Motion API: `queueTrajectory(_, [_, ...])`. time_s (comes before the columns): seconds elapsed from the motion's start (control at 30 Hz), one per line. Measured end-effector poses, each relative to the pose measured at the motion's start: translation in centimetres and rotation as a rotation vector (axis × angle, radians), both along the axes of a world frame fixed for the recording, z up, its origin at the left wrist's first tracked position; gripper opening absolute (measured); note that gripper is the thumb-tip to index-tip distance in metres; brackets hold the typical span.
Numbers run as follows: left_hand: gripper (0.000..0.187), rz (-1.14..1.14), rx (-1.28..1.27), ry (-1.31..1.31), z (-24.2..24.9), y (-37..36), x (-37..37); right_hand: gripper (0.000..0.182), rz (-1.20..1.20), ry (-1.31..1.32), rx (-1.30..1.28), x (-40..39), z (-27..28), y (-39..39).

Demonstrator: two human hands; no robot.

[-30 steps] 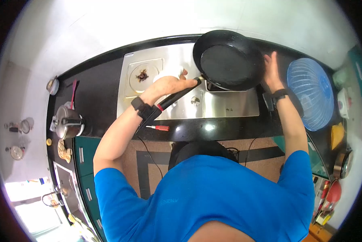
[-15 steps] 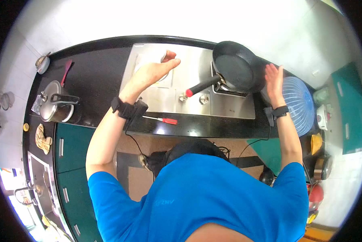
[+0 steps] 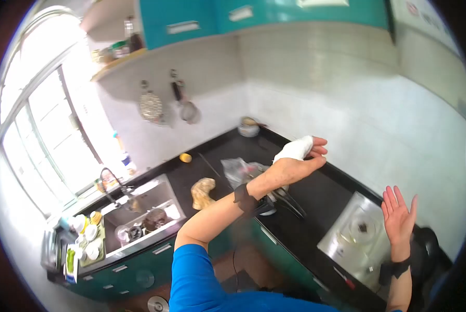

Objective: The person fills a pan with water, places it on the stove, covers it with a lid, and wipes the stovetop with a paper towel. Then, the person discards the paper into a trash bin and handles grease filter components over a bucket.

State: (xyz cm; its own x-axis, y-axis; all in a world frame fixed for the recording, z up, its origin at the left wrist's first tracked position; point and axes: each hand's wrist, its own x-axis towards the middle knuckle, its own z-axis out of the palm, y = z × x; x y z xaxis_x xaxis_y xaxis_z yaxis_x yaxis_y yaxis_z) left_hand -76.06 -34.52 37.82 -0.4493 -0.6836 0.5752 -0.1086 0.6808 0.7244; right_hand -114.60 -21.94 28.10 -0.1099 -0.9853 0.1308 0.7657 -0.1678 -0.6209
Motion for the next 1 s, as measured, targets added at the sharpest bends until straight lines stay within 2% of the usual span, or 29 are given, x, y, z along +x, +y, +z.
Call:
queueTrajectory(0.03, [0.037, 0.047, 0.0, 0.005, 1.3, -0.1, 2.0, 0.081, 0.046, -0.005, -0.015, 2.8, 1.9, -1.2])
queueTrajectory(0.2, [0.035, 0.56, -0.442, -0.101, 6.2, -2.5, 15.0, 0.08, 0.293, 0.051, -0.118, 13.9, 6.7, -7.5])
queueTrajectory(0.3, [0.037, 0.747, -0.311, -0.174, 10.5, -2.8, 23.1, 0.079, 0.457, 0.062, -0.139, 19.6, 8.1, -10.0])
queueTrajectory(0.4, [0.038, 0.947, -0.478, -0.222, 14.1, -3.5, 31.5, 0.078, 0.56, 0.118, -0.225, 25.5, 10.4, -12.3])
queueTrajectory(0.53, [0.041, 1.147, -0.541, -0.286, 18.9, -5.6, 42.2, 0.078, 0.61, 0.105, -0.254, 33.0, 11.9, -14.8])
queueTrajectory(0.6, [0.04, 1.359, -0.825, -0.528, 21.3, -7.1, 46.3, 0.078, 0.613, 0.087, -0.259, 36.4, 12.4, -16.0])
queueTrajectory(0.67, [0.04, 1.374, -0.808, -0.562, 23.8, -8.7, 49.2, 0.078, 0.599, 0.07, -0.294, 39.6, 12.7, -17.1])
queueTrajectory(0.73, [0.039, 1.531, -0.843, -0.723, 26.0, -10.6, 52.0, 0.078, 0.57, 0.063, -0.315, 42.1, 12.6, -17.8])
queueTrajectory(0.8, [0.042, 1.515, -0.852, -0.711, 28.0, -12.0, 54.3, 0.078, 0.567, 0.059, -0.359, 44.3, 13.0, -18.8])
queueTrajectory(0.9, [0.046, 1.623, -0.724, -0.865, 30.1, -13.9, 56.4, 0.078, 0.531, 0.057, -0.329, 47.1, 12.9, -19.6])
queueTrajectory(1.0, [0.043, 1.498, -0.59, -0.871, 31.0, -15.1, 58.2, 0.078, 0.505, 0.056, -0.303, 49.0, 12.6, -19.9])
